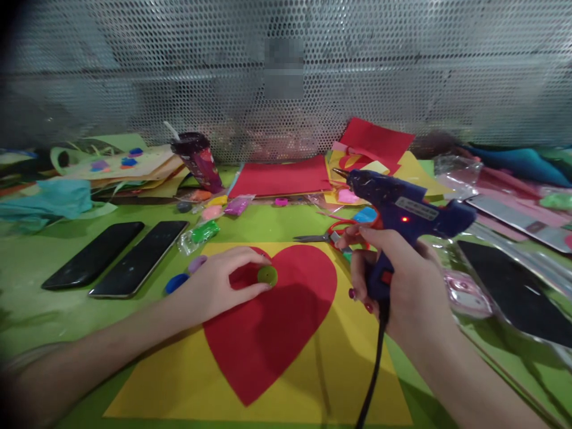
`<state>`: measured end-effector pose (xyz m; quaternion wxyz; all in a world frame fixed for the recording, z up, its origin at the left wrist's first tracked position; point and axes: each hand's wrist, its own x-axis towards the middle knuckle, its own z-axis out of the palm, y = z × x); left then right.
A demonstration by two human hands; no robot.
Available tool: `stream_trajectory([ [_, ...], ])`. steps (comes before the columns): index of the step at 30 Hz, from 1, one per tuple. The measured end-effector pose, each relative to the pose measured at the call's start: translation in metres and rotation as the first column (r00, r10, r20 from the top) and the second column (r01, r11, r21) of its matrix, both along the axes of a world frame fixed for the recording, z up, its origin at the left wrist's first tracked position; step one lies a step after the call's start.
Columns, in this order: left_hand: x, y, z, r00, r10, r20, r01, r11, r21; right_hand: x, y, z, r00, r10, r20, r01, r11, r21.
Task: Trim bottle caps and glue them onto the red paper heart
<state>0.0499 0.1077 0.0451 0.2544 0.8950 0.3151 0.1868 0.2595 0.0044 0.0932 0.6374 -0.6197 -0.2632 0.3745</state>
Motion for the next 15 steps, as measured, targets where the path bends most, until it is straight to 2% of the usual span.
stream_trajectory([
  [4,-0.001,-0.001,0.001,1.0,0.023,-0.015,-0.023,1.0,0.001,0.001,0.001,-0.001,1.0,0.025,-0.002,-0.025,1.0,0.002],
  [10,-0.003,0.001,-0.002,1.0,-0.021,0.007,0.021,1.0,0.011,0.001,0.0,-0.002,1.0,0.025,-0.004,-0.025,1.0,0.017],
  [13,-0.008,0.005,-0.005,0.992,-0.108,0.062,0.099,0.986,0.134,0.0,-0.001,-0.001,1.0,0.028,0.0,-0.028,1.0,0.013],
  [15,-0.012,0.007,-0.006,0.983,-0.181,0.027,0.169,0.954,0.248,0.0,-0.001,-0.001,1.0,0.024,0.005,-0.024,1.0,0.019],
])
